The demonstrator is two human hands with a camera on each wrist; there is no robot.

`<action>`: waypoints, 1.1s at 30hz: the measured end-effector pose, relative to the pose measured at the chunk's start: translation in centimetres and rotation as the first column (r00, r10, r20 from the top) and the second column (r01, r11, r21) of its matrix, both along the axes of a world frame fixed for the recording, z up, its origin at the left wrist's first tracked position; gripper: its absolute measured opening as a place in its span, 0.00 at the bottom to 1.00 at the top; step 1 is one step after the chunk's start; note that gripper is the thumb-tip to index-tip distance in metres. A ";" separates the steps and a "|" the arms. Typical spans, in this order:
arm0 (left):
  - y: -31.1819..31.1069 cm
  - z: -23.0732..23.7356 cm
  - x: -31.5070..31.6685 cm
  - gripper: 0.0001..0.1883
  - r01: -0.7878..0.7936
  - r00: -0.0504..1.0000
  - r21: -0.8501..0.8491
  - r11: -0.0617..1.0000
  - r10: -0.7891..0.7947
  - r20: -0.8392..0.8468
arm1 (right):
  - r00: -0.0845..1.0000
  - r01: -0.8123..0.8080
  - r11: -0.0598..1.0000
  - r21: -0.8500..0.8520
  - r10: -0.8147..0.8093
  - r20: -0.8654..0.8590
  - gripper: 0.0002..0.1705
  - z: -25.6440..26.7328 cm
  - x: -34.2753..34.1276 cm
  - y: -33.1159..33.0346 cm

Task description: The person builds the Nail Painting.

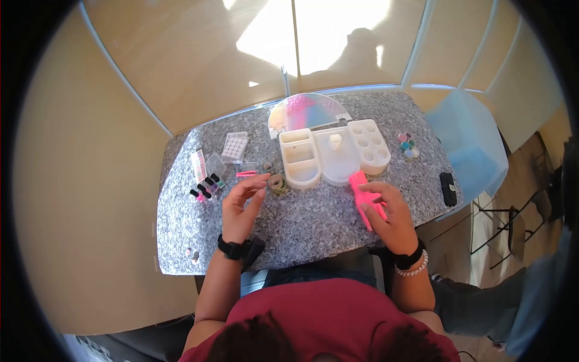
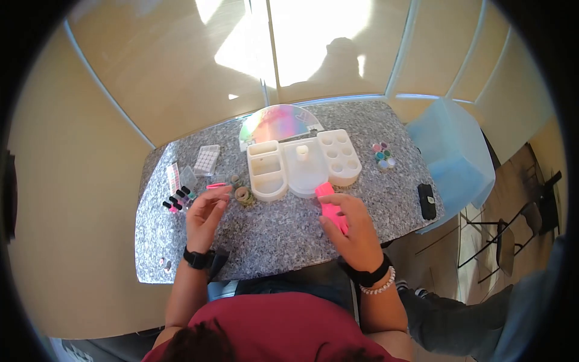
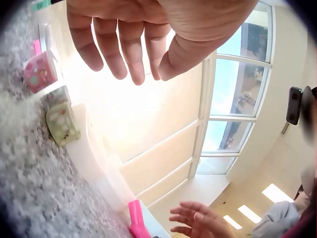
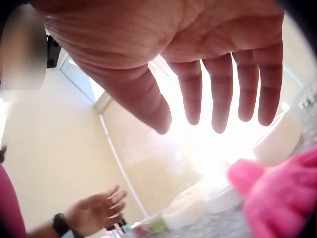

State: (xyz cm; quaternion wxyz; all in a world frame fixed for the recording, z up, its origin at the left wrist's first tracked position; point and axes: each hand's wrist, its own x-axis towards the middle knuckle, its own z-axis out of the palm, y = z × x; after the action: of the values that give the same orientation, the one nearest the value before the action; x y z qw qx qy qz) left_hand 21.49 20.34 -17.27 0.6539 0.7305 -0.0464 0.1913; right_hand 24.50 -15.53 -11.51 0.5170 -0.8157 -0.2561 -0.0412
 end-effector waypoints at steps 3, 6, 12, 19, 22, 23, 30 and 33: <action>2.8 0.0 -0.7 0.15 -0.038 0.999 -0.014 0.999 0.038 -0.014 | 0.983 0.176 0.954 -0.243 -0.160 0.087 0.27 -1.0 -0.1 -2.0; 3.7 1.4 -1.1 0.17 -0.123 0.990 0.180 0.976 0.133 -0.043 | 0.979 0.193 0.932 -0.308 -0.162 0.124 0.28 -1.7 0.1 -3.0; 3.7 1.8 -0.4 0.20 -0.156 0.965 0.342 0.926 0.217 -0.148 | 0.973 0.195 0.979 -0.049 -0.200 -0.116 0.25 -1.5 4.0 -3.9; 3.4 2.3 0.9 0.25 -0.122 0.952 0.615 0.779 0.266 -0.148 | 0.938 0.019 0.941 0.337 0.100 -0.333 0.14 -1.1 12.2 -2.8; 3.3 2.6 1.2 0.25 -0.165 0.941 0.592 0.789 0.306 -0.146 | 0.920 -0.005 0.950 0.313 0.127 -0.371 0.14 -1.0 15.0 -3.1; 3.2 2.5 1.3 0.25 -0.199 0.937 0.575 0.794 0.327 -0.127 | 0.914 -0.002 0.952 0.306 0.126 -0.387 0.14 -1.1 15.7 -3.4; 2.3 1.9 1.1 0.24 -0.225 0.929 0.562 0.796 0.349 -0.121 | 0.890 0.088 0.951 0.297 0.059 -0.452 0.15 -2.8 16.0 -5.7; 2.1 1.5 0.9 0.24 -0.215 0.934 0.578 0.787 0.339 -0.115 | 0.882 0.121 0.932 0.341 0.056 -0.467 0.14 -3.7 15.8 -5.9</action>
State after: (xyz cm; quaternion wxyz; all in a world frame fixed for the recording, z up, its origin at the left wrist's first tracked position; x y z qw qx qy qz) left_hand 22.39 22.46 -15.79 0.3785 0.9036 0.0784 0.1847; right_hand 40.30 -21.41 -15.24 0.7035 -0.6965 -0.0975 0.1023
